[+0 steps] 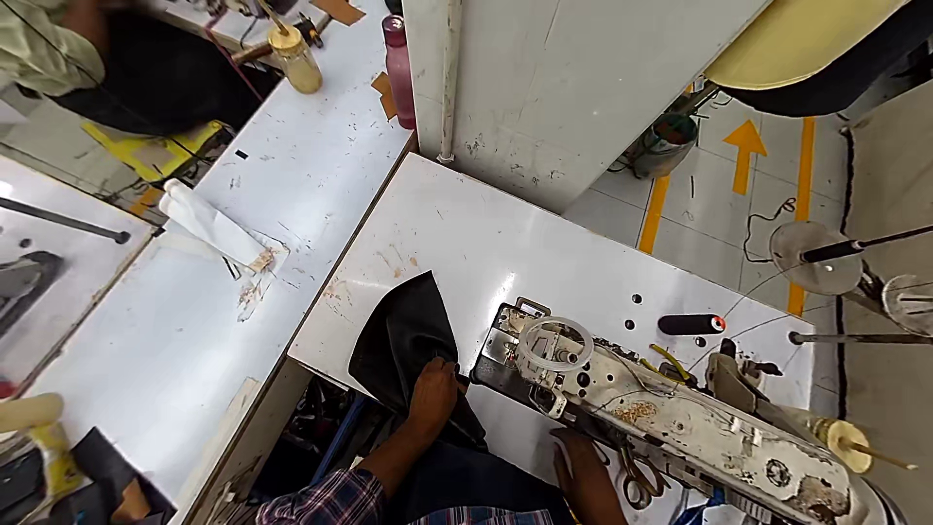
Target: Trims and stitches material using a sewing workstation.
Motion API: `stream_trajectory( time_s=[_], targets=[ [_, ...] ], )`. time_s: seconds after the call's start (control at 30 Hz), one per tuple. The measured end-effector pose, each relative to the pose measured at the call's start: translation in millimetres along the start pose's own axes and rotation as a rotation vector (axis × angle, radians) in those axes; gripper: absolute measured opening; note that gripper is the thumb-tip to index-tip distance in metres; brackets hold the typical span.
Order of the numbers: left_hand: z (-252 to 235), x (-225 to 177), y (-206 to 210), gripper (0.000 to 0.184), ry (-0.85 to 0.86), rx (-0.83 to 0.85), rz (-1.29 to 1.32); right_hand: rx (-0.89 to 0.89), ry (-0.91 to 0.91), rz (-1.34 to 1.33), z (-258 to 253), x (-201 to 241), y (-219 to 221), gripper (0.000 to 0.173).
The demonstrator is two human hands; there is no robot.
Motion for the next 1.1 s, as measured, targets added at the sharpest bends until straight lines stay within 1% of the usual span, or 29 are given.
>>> stream_trajectory(
  time_s=[0.1, 0.23, 0.3, 0.4, 0.43, 0.5, 0.63, 0.73, 0.8, 0.9, 0.97, 1.03, 1.1],
  targets=[
    [-2.4, 6.1, 3.1, 0.036, 0.035, -0.010, 0.032, 0.023, -0.094, -0.065, -38.9, 29.4, 21.7, 0.028],
    [-4.4, 14.3, 7.0, 0.035, 0.048, -0.037, 0.122, 0.195, -0.073, -0.232, -89.5, 62.8, 40.7, 0.033],
    [-5.0, 15.3, 8.3, 0.034, 0.049, -0.039, 0.132, 0.226, -0.065, -0.305, -106.8, 71.8, 47.3, 0.034],
    [-4.7, 13.7, 7.6, 0.035, 0.042, -0.022, 0.119, 0.236, -0.071, -0.322, -117.3, 73.2, 48.3, 0.034],
    [-4.5, 12.1, 7.4, 0.036, 0.039, -0.009, 0.102, 0.236, -0.054, -0.312, -115.0, 69.7, 46.3, 0.034],
    [-3.2, 5.2, 5.5, 0.040, 0.036, 0.016, 0.036, 0.180, 0.002, -0.273, -100.8, 58.0, 40.2, 0.033],
    [-0.1, -20.0, -4.3, 0.053, 0.011, 0.155, -0.150, 0.007, 0.119, -0.175, -48.0, 23.4, 20.4, 0.030],
    [0.2, -26.2, 4.0, 0.049, 0.010, 0.150, -0.236, -0.142, 0.171, -0.063, -4.9, -5.6, -3.0, 0.029],
    [-0.2, -20.9, 7.7, 0.042, 0.019, 0.139, -0.207, -0.188, 0.260, 0.025, 21.0, -28.2, -21.1, 0.032],
    [-1.0, -9.1, 7.7, 0.038, 0.012, 0.121, -0.077, -0.172, 0.365, 0.081, 53.1, -64.8, -29.6, 0.036],
    [-0.5, -3.0, 7.2, 0.036, 0.025, 0.079, -0.013, -0.125, 0.354, 0.070, 63.9, -81.1, -23.1, 0.031],
    [-0.3, 1.4, 8.8, 0.033, 0.038, 0.026, 0.028, -0.111, 0.334, 0.077, 65.1, -87.6, -19.2, 0.026],
    [0.2, 3.3, 8.2, 0.032, 0.043, 0.010, 0.047, -0.121, 0.348, 0.104, 61.4, -88.4, -18.5, 0.027]
  ],
)
Point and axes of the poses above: each hand's wrist, its own z-axis away from the middle knuckle, its own y-axis out of the palm, x = y × z, the point moved 1 cm from there along -z, towards the middle knuckle, and after that the axes turned 6 degrees about -y, right-handed, at the moved point
